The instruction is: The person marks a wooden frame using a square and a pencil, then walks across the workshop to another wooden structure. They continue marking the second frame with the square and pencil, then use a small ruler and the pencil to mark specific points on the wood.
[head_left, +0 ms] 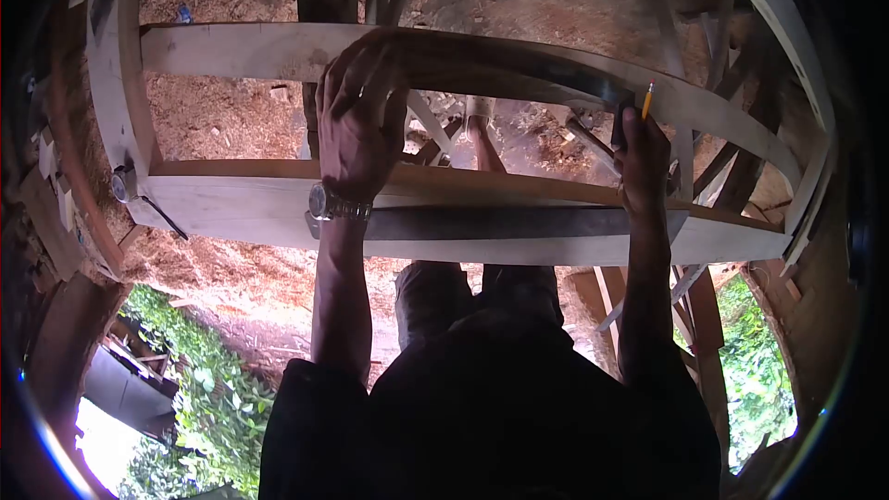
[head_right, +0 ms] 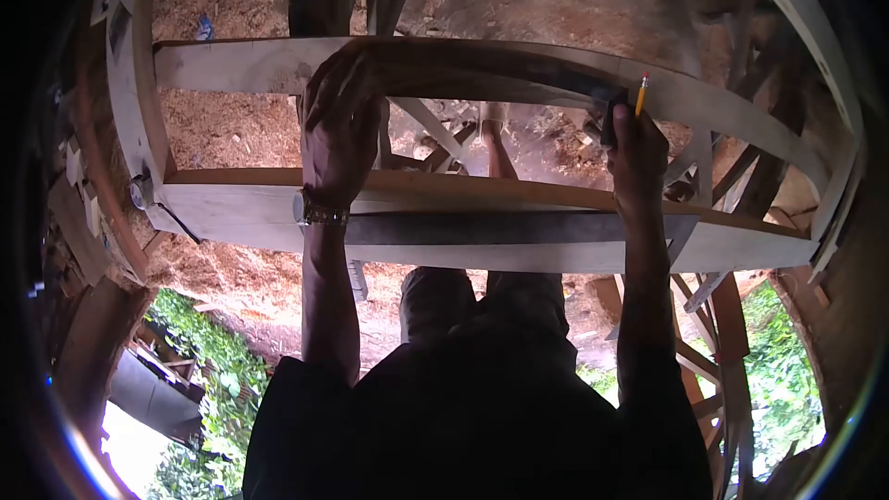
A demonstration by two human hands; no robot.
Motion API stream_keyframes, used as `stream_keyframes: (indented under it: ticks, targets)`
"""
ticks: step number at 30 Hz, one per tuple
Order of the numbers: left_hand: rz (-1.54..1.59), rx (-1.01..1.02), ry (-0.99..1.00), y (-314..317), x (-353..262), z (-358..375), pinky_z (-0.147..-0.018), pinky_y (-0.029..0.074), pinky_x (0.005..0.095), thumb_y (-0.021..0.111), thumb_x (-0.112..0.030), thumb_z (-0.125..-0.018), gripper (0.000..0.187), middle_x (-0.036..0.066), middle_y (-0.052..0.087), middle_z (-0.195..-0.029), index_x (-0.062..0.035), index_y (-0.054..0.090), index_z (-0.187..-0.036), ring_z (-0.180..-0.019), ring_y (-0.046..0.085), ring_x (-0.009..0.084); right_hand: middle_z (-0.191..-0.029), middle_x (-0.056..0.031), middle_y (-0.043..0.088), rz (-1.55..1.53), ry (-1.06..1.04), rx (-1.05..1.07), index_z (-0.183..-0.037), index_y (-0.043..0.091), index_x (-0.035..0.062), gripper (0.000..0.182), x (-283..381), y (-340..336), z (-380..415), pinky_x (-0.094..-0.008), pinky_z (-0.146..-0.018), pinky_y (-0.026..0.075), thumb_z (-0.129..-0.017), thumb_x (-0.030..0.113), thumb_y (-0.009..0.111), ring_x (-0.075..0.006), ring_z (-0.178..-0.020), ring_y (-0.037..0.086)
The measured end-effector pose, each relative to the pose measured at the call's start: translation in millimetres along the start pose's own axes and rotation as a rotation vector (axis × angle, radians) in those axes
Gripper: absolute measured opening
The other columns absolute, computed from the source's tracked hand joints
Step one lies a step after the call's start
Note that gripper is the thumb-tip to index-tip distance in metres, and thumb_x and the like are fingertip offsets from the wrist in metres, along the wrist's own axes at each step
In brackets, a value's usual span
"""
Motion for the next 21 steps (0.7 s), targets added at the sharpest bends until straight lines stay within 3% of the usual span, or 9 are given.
stream_keyframes:
  ticks: [2, 8, 9, 12, 13, 21]
  targets:
    - [0.006, 0.015, -0.024, 1, -1, 0, -0.115, 0.046, 0.0509, 0.076, -0.003, -0.093, 0.052, 0.015, 0.064, -0.15, -0.0061, 0.067, -0.143, -0.141, 0.057, 0.0389, -0.071, 0.0036, 0.054, 0.012, -0.01, -0.023, -0.101, 0.068, 0.0074, 0.042, 7, 1, 1, -0.0236, -0.047, 0.037, -0.108, 0.049, 0.066, -0.0044, -0.055, 0.049]
    - [-0.135, 0.206, -0.09, 21, -40, -5, -0.119, 0.038, 0.0642, 0.079, -0.019, -0.092, 0.051, 0.015, 0.052, -0.164, -0.0138, 0.071, -0.143, -0.152, 0.045, 0.0397, -0.074, 0.0055, 0.049, 0.017, 0.043, -0.154, -0.107, 0.066, 0.0119, 0.037, 0, -48, -18, -0.0224, -0.047, 0.033, -0.107, 0.049, 0.068, -0.0045, -0.057, 0.046]
    - [-0.117, 0.23, -0.097, 29, -44, -3, -0.121, 0.033, 0.0676, 0.079, -0.027, -0.093, 0.049, 0.017, 0.044, -0.169, -0.0176, 0.073, -0.141, -0.156, 0.039, 0.0429, -0.074, 0.0056, 0.048, 0.007, 0.064, -0.171, -0.108, 0.066, 0.0119, 0.037, -5, -62, -24, -0.0226, -0.047, 0.034, -0.107, 0.049, 0.067, -0.0049, -0.057, 0.046]
    - [0.008, 0.218, -0.12, 47, -55, -5, -0.127, 0.024, 0.0712, 0.075, -0.032, -0.098, 0.046, 0.016, 0.035, -0.175, -0.0265, 0.071, -0.144, -0.161, 0.03, 0.0436, -0.074, 0.006, 0.047, -0.029, 0.066, -0.194, -0.11, 0.067, 0.011, 0.036, -14, -88, -41, -0.0227, -0.047, 0.033, -0.107, 0.047, 0.069, -0.0043, -0.055, 0.043]
    - [-0.033, 0.247, -0.14, 51, -58, -6, -0.126, 0.022, 0.0725, 0.077, -0.032, -0.096, 0.049, 0.016, 0.031, -0.177, -0.0324, 0.07, -0.145, -0.162, 0.028, 0.0454, -0.074, 0.0062, 0.046, -0.041, 0.058, -0.197, -0.11, 0.067, 0.0106, 0.036, -16, -94, -46, -0.0227, -0.046, 0.032, -0.106, 0.046, 0.07, -0.0038, -0.054, 0.042]
    - [-0.009, 0.289, -0.149, 57, -61, -11, -0.124, 0.019, 0.0761, 0.079, -0.031, -0.092, 0.06, 0.015, 0.03, -0.178, -0.0397, 0.066, -0.149, -0.162, 0.026, 0.0494, -0.076, 0.0078, 0.046, -0.1, 0.116, -0.149, -0.115, 0.068, 0.0116, 0.033, -22, -102, -55, -0.0212, -0.047, 0.03, -0.108, 0.044, 0.068, -0.0018, -0.054, 0.038]
Point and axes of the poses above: each hand's wrist, its own z-axis away from the middle knuckle, its own y-axis out of the palm, x = y × z, the point moved 5 cm from there along -z, towards the middle knuckle
